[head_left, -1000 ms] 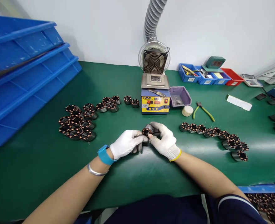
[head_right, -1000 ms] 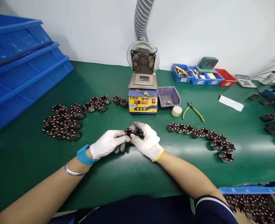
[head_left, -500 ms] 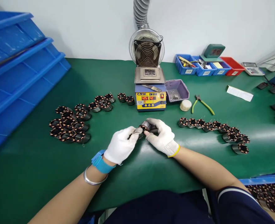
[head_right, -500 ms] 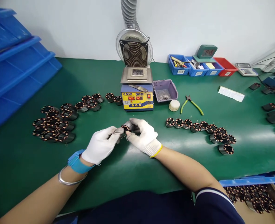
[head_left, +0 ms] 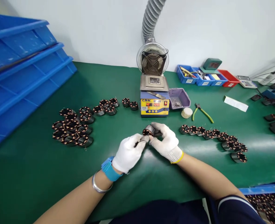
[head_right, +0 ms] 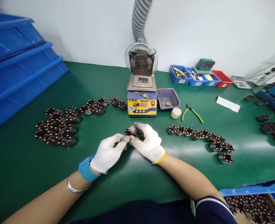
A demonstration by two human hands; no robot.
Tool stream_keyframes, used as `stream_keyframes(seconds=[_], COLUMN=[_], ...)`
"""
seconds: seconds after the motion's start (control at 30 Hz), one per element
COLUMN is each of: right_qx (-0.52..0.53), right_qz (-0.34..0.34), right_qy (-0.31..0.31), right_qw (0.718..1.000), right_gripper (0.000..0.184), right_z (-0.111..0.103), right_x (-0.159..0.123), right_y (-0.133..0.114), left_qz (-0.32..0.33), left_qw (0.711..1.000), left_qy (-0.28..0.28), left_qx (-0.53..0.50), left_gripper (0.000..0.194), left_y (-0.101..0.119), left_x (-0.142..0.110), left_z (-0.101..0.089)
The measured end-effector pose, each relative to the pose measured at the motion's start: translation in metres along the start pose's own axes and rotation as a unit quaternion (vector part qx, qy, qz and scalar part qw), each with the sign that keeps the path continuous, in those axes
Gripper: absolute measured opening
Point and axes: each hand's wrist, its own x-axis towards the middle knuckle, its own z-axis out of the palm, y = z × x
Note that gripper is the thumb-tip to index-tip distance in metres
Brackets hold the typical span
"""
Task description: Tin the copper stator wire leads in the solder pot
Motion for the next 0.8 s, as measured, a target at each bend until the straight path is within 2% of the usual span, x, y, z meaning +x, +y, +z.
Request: stream_keyframes(seconds=[0.1,0.17,0.27,0.33,0.4,0.47,0.53,0.67,0.8], right_qx=[-0.049,-0.113,-0.286,-0.408,-0.497,-0.541,-0.565,-0.614,-0.633], right_qz=[-0.031,-0.075,-0.138,-0.124,-0.122,-0.128,-0.133,-0.135,-0.147], right_qy=[0.016,0.024,0.031,0.032,-0.001,-0.034,-0.061,-0.100,-0.105], right_qw=[0.998,0.990,0.948,0.904,0.859,0.830,0.812,0.772,0.753], right_gripper=[0.043,0.041,0.041,0.048,0.050,0.048,0.043,0.038,0.035], right_z=[-0.011,-0.026,-0.050,-0.060,-0.063,-0.058,-0.050,-0.035,-0.031], right_x=[0.021,0.055,0.128,0.179,0.220,0.247,0.260,0.264,0.263], right_y=[0.000,-0.008,-0.030,-0.045,-0.057,-0.063,-0.064,-0.056,-0.048], left_qz=[0.093,0.109,0.062,0.011,-0.029,-0.051,-0.057,-0.051,-0.054], left_qw=[0.995,0.993,0.997,0.998,0.996,0.994,0.993,0.993,0.994], left_qy=[0.030,0.042,0.013,-0.031,-0.063,-0.076,-0.080,-0.086,-0.091], left_qx=[-0.013,-0.033,-0.054,-0.058,-0.056,-0.057,-0.066,-0.066,-0.039], left_gripper=[0.013,0.013,0.013,0.015,0.017,0.018,0.020,0.020,0.019], left_y=[-0.003,-0.008,-0.016,-0.021,-0.024,-0.026,-0.028,-0.029,-0.026], left_x=[-0.006,-0.007,-0.001,0.006,0.013,0.017,0.018,0.016,0.017], left_z=[-0.005,-0.005,0.002,0.008,0.011,0.012,0.011,0.009,0.010])
